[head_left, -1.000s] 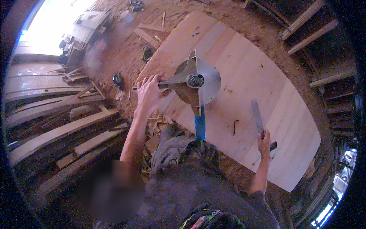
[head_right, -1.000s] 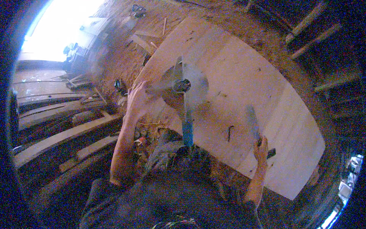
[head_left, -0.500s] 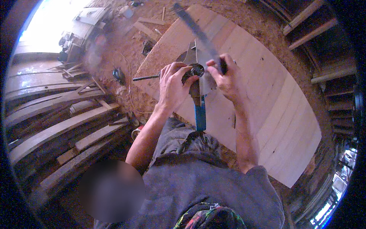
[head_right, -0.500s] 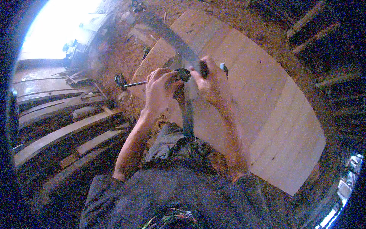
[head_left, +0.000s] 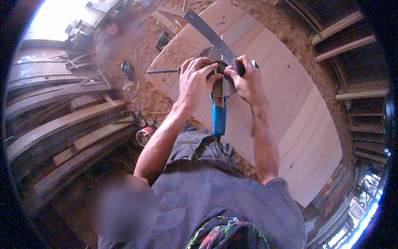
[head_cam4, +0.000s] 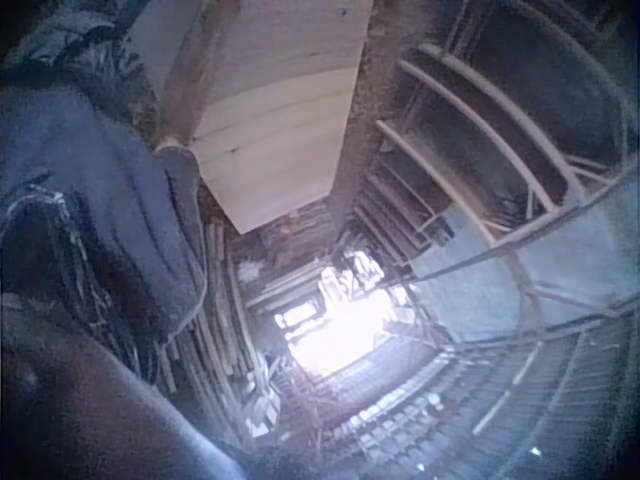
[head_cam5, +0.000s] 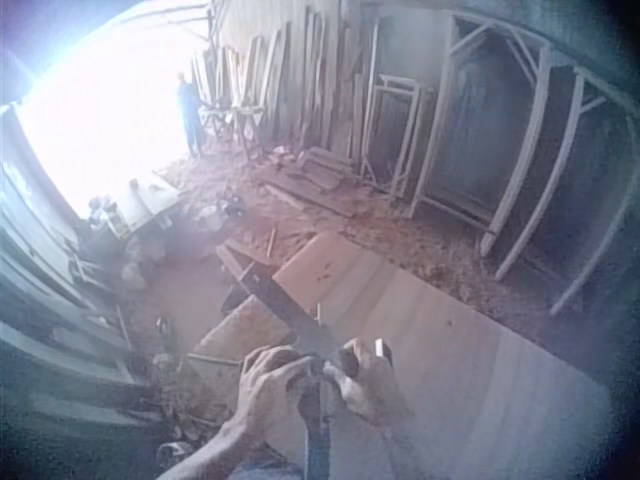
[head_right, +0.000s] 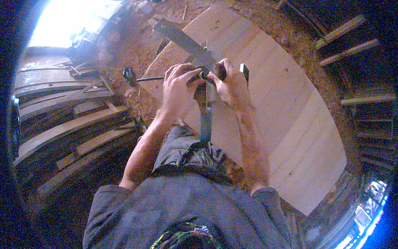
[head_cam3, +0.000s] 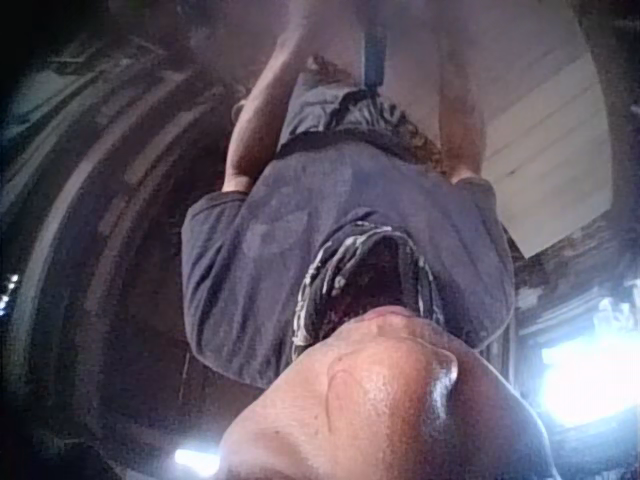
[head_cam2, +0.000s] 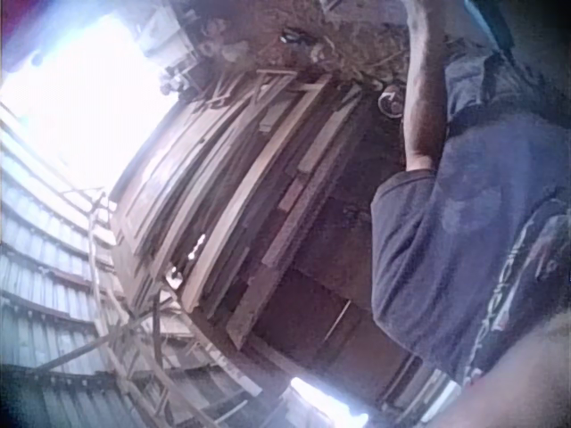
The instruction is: The person assembles a wooden frame by positioning and securing wooden pieces with a hammer and nails. They use a circular saw and a square ruler to measure and adjust components, then hammer nails into the frame to hold the pieces together.
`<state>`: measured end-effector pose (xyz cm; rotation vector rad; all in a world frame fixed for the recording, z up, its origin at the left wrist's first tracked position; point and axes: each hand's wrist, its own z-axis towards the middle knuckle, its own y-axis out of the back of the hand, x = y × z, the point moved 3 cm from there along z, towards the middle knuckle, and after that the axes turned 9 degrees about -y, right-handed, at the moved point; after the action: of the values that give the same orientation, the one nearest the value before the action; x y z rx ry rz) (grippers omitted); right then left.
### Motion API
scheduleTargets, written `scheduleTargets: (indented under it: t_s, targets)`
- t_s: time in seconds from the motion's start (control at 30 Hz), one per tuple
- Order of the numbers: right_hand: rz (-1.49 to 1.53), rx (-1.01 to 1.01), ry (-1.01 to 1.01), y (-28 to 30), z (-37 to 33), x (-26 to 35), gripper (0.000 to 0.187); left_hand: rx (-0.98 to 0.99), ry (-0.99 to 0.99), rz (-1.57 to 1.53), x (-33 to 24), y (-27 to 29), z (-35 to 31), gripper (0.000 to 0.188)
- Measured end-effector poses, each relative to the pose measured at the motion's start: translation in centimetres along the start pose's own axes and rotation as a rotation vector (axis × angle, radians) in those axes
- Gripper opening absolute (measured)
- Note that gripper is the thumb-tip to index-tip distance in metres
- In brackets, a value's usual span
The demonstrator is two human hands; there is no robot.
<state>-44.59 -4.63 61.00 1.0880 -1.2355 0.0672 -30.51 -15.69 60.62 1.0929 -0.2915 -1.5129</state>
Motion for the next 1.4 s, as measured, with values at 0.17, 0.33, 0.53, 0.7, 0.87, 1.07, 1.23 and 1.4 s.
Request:
scheduleTargets:
  t_s: [0.17,0.33,0.53,0.7,0.87,1.07,1.23,1.4]
  targets:
    - [0.010,-0.024,-0.001,-0.3,-0.1,-0.3,0.025,-0.005,-0.006,0.012,-0.2,0.2,0.4,0.033]
    - [0.008,-0.041,0.003,-0.2,-0.1,-0.2,0.025,0.004,0.001,-0.001,0.1,0.1,0.4,0.032]
    - [0.070,-0.027,0.013,-0.4,0.1,-0.8,0.024,0.061,0.033,-0.002,0.2,0.0,0.3,0.031]
    - [0.068,-0.035,0.020,-0.4,0.1,-1.0,0.024,0.053,0.034,-0.006,0.2,0.0,0.3,0.031]
    - [0.105,-0.021,0.032,-0.6,0.2,-1.3,0.023,0.003,0.006,0.022,-0.1,0.3,0.4,0.033]
    - [0.364,-0.082,0.201,3.2,-0.1,-2.4,0.038,-0.018,0.041,-0.027,1.0,3.6,-0.3,0.049]
    - [0.100,-0.001,0.173,10.0,-2.2,-3.5,0.053,0.075,0.120,-0.002,6.3,8.7,-3.6,0.054]
    - [-0.160,0.066,0.154,11.9,-2.9,-5.4,0.053,0.324,0.081,0.178,8.0,9.6,-5.4,0.048]
